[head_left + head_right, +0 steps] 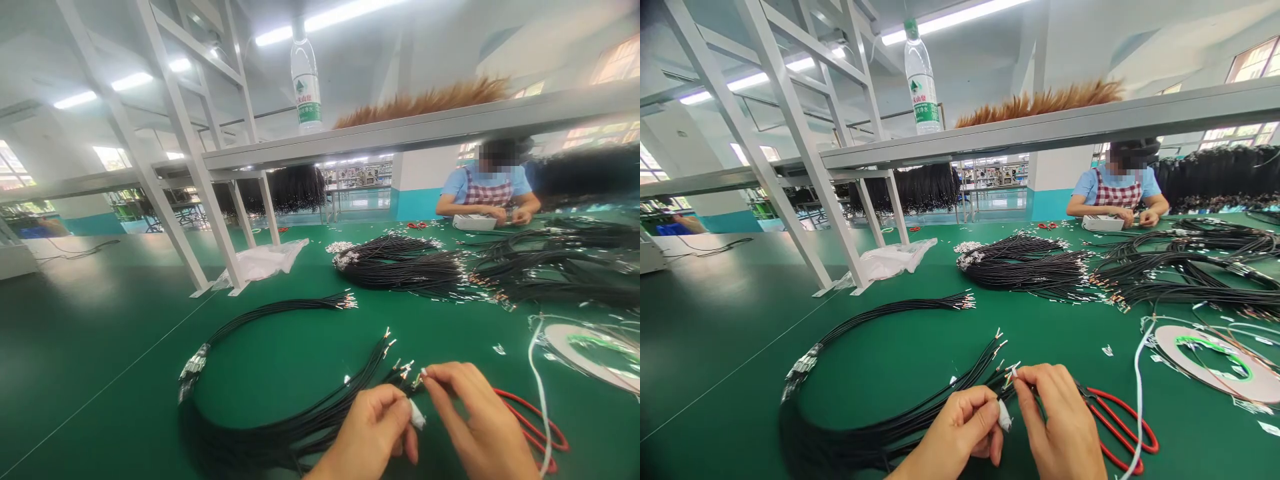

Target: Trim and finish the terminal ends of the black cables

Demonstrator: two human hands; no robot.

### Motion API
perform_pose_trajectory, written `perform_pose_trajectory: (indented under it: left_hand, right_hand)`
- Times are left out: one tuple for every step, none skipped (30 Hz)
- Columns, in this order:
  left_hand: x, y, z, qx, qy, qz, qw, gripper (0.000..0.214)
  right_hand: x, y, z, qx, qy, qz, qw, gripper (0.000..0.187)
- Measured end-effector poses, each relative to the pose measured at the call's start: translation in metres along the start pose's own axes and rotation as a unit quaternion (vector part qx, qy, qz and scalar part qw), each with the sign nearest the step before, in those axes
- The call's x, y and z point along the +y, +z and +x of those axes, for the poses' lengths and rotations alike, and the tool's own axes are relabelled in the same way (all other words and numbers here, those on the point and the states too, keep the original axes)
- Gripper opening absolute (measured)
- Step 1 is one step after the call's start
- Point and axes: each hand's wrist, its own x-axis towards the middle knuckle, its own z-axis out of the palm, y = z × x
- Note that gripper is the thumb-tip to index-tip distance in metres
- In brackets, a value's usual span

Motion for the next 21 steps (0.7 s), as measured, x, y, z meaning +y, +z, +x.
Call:
perform_pose_trajectory:
  left_hand:
    - [-0.001,0.0,0.0,0.002,0.001,0.001,1.0,0.047]
    - [-0.001,-0.001,0.001,0.003,0.003,0.001,1.0,0.047]
    - [-0.003,-0.002,0.002,0.006,0.006,-0.003,1.0,0.047]
    - [-0.004,-0.002,0.003,0.009,0.01,-0.008,1.0,0.048]
    - [-0.005,-0.003,0.003,0.011,0.016,-0.016,1.0,0.048]
    - [-0.007,-0.004,0.004,0.013,0.024,-0.026,0.999,0.049]
    - [-0.008,-0.004,0.005,0.016,0.032,-0.034,0.999,0.05]
    - [-0.009,-0.005,0.005,0.02,0.041,-0.04,0.998,0.051]
    - [-0.009,-0.005,0.005,0.023,0.047,-0.041,0.998,0.05]
    - [-0.009,-0.005,0.005,0.027,0.051,-0.038,0.998,0.05]
    - [-0.009,-0.004,0.005,0.029,0.054,-0.03,0.998,0.051]
    - [-0.009,-0.004,0.004,0.032,0.056,-0.018,0.998,0.051]
    - [-0.008,-0.004,0.004,0.033,0.057,-0.006,0.998,0.052]
    - [-0.008,-0.003,0.004,0.032,0.058,0.004,0.998,0.053]
    - [-0.007,-0.003,0.003,0.031,0.058,0.012,0.998,0.054]
    - [-0.007,-0.003,0.003,0.03,0.059,0.019,0.998,0.054]
    - [-0.006,-0.003,0.003,0.03,0.059,0.025,0.998,0.054]
    - [-0.006,-0.004,0.003,0.03,0.059,0.03,0.997,0.054]
    - [-0.006,-0.004,0.003,0.03,0.06,0.035,0.997,0.054]
    - [-0.007,-0.004,0.003,0.03,0.061,0.04,0.997,0.054]
    - [-0.007,-0.005,0.003,0.03,0.061,0.044,0.997,0.054]
  right_hand:
    - [0.001,-0.003,0.0,0.024,-0.008,-0.024,0.999,0.016]
    - [0.003,-0.005,0.0,0.043,-0.005,-0.039,0.998,0.015]
    - [0.004,-0.008,-0.001,0.052,0.004,-0.042,0.998,0.014]
    - [0.006,-0.01,-0.001,0.048,0.013,-0.035,0.998,0.014]
    - [0.006,-0.011,-0.002,0.034,0.019,-0.019,0.999,0.013]
    - [0.007,-0.012,-0.002,0.012,0.022,0.005,1.0,0.013]
    - [0.006,-0.011,-0.003,-0.016,0.026,0.033,0.999,0.013]
    - [0.005,-0.01,-0.004,-0.042,0.032,0.061,0.997,0.014]
    - [0.003,-0.008,-0.004,-0.068,0.041,0.086,0.993,0.015]
    - [0.001,-0.006,-0.004,-0.09,0.052,0.106,0.989,0.016]
    - [-0.001,-0.004,-0.004,-0.109,0.063,0.12,0.985,0.018]
    - [-0.004,-0.002,-0.004,-0.123,0.073,0.131,0.981,0.02]
    - [-0.006,-0.001,-0.004,-0.132,0.079,0.137,0.978,0.021]
    - [-0.008,0.0,-0.003,-0.137,0.084,0.142,0.977,0.022]
    - [-0.01,0.0,-0.003,-0.138,0.087,0.146,0.976,0.022]
    - [-0.011,0.0,-0.002,-0.134,0.091,0.149,0.975,0.022]
    - [-0.013,0.0,-0.002,-0.127,0.095,0.152,0.976,0.022]
    - [-0.015,0.0,-0.002,-0.116,0.101,0.154,0.976,0.023]
    - [-0.016,0.0,-0.003,-0.103,0.106,0.158,0.976,0.023]
    - [-0.018,0.001,-0.003,-0.094,0.111,0.163,0.976,0.024]
    - [-0.019,0.001,-0.004,-0.087,0.116,0.167,0.975,0.025]
